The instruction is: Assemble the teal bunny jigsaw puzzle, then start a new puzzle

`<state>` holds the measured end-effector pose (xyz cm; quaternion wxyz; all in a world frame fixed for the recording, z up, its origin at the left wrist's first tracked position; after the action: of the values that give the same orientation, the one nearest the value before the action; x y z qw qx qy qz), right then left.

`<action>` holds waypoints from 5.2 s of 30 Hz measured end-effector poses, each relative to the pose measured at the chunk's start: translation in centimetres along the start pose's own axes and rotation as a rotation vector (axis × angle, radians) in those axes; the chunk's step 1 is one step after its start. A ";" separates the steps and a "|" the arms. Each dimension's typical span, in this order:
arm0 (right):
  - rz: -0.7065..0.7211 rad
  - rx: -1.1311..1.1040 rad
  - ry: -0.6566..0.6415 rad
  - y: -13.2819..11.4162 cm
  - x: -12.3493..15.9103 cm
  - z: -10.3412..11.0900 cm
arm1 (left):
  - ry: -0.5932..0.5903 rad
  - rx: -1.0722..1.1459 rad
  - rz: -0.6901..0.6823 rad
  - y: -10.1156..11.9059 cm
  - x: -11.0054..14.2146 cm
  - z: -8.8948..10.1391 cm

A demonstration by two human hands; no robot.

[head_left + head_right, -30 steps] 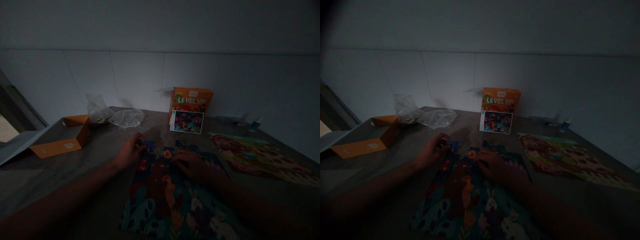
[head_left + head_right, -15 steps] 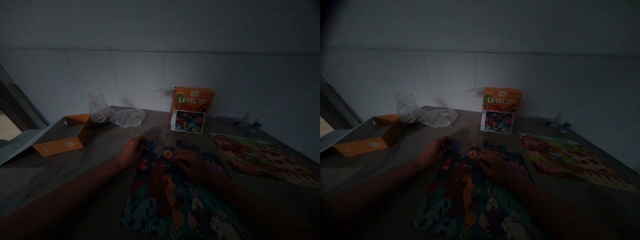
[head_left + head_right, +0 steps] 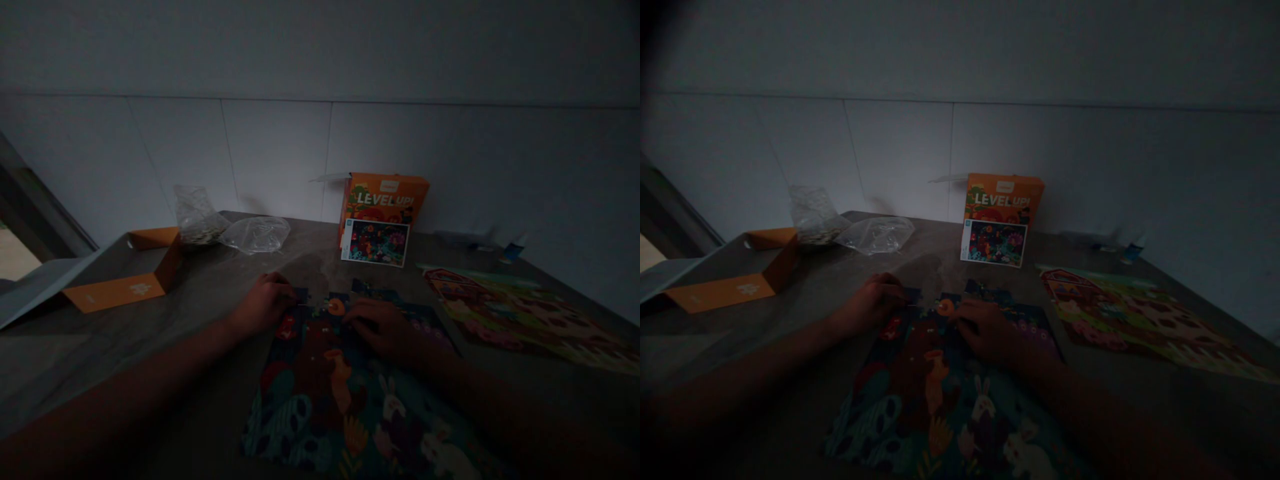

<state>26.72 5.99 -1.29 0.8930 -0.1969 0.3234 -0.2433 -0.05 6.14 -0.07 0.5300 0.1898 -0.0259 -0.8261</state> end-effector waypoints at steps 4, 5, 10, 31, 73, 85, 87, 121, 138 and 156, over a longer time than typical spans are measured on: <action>-0.001 -0.006 -0.006 -0.2 0.0 -0.1 | -0.022 -0.004 -0.017 -0.1 0.0 0.0; -0.001 -0.004 -0.009 -0.3 0.0 -0.1 | -0.032 -0.003 -0.023 -0.1 0.0 0.0; -0.115 0.170 0.249 0.9 0.0 0.9 | -0.059 0.000 -0.075 0.4 0.2 0.2; -0.486 0.326 0.103 4.8 -0.2 1.5 | -0.050 -0.003 -0.149 0.8 0.3 0.2; 0.014 0.015 -0.027 1.6 -1.0 0.7 | -0.224 0.167 -0.630 5.5 2.1 1.5; 0.143 -0.026 0.058 0.8 -0.8 0.9 | -0.148 0.221 -0.687 5.3 1.9 1.0; 0.153 -0.045 0.060 0.5 -0.8 1.0 | -0.123 0.209 -0.645 5.2 1.9 1.0; 0.019 -0.036 0.039 0.9 -0.6 0.8 | -0.211 0.243 -0.546 5.8 2.0 1.4; -0.636 0.670 0.313 2.7 -0.8 1.8 | -0.306 0.127 -0.676 6.3 2.7 1.0; -0.554 0.407 0.219 4.4 -1.0 1.5 | -0.277 -0.032 -0.581 6.9 2.6 0.4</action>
<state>28.38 10.32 -2.00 0.7742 -0.0680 0.2964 -0.5552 4.87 0.78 1.23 0.2663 0.0667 -0.0297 -0.9611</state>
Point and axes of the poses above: each hand's wrist, its own x-axis away from the middle knuckle, its own z-axis out of the back of the hand, y = z × x, the point moved 2 cm from there along -x, towards the middle knuckle, and after that the axes turned 8 degrees about -x, right-handed, at the moved point
